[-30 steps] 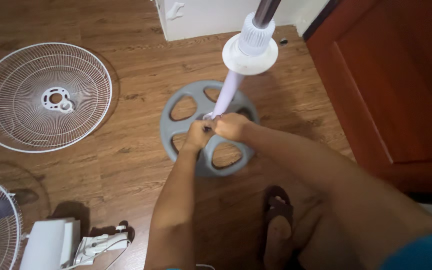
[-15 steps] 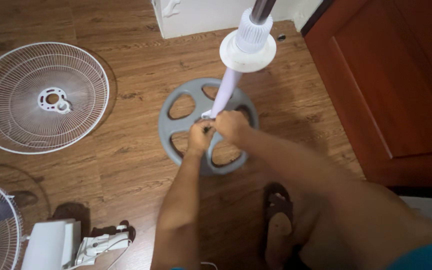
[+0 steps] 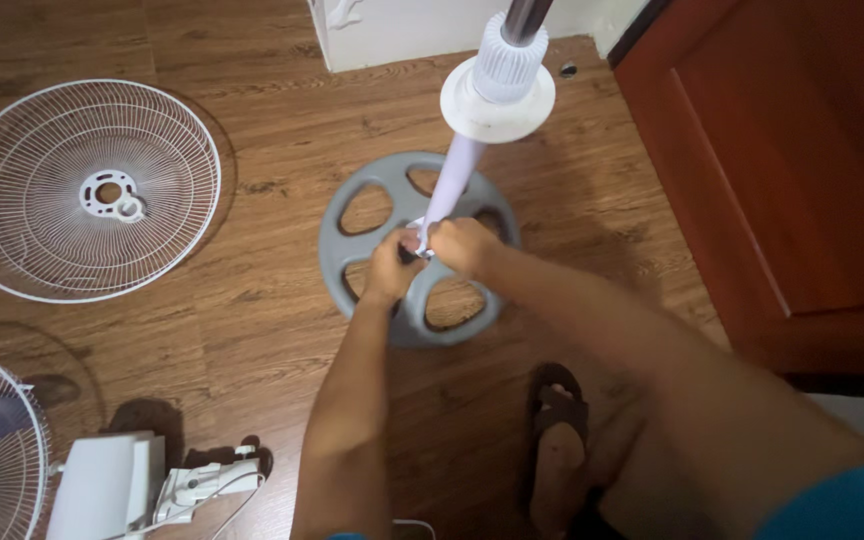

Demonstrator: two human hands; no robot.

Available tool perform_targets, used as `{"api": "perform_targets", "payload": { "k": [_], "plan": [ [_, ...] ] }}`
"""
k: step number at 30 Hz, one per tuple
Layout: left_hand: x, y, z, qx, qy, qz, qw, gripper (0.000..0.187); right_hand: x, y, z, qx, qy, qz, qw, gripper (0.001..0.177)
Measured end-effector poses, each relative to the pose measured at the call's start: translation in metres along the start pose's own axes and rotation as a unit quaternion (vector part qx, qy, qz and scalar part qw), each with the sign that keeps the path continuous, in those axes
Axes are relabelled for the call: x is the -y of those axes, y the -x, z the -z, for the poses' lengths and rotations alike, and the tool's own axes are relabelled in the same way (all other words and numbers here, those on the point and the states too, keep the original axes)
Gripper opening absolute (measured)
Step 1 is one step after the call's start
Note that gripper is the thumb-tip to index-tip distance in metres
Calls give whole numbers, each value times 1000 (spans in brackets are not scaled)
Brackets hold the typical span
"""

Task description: The person assembles a standing fan by securing the pole to the base, attaching the motor housing, and mounting the front grille. The person uses a screwdriver to tighten the base and aligns components by hand.

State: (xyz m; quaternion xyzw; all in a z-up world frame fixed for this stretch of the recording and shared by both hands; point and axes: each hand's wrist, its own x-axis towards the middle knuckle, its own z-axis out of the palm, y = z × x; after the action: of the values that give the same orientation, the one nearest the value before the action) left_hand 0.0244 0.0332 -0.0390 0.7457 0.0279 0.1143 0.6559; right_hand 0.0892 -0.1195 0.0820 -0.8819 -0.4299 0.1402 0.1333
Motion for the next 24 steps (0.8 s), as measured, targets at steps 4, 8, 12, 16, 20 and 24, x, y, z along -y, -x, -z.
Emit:
{"api": "perform_targets", "payload": {
  "k": [4, 8, 12, 16, 20, 24],
  "plan": [
    [-11, 7, -1, -37, -23, -86, 995, 44, 17, -8, -24, -73, -46, -332, 939, 47],
    [-17, 4, -12, -47, -75, -62, 994, 23, 2, -15, -34, -59, -39, -302, 951, 49],
    [-13, 0, -5, -14, -71, -55, 996, 20, -20, -4, -18, -3, 175, -13, 985, 31],
    [-9, -3, 7, 49, -48, 0, 998, 23, -37, 7, 4, -125, 259, 299, 910, 41],
    [-7, -3, 10, 58, -55, -78, 994, 21, -42, -10, -4, -77, 308, 378, 869, 35],
    [-12, -3, 4, 52, -46, -25, 997, 22, -42, -19, -21, -21, 295, 322, 899, 31]
  ]
}}
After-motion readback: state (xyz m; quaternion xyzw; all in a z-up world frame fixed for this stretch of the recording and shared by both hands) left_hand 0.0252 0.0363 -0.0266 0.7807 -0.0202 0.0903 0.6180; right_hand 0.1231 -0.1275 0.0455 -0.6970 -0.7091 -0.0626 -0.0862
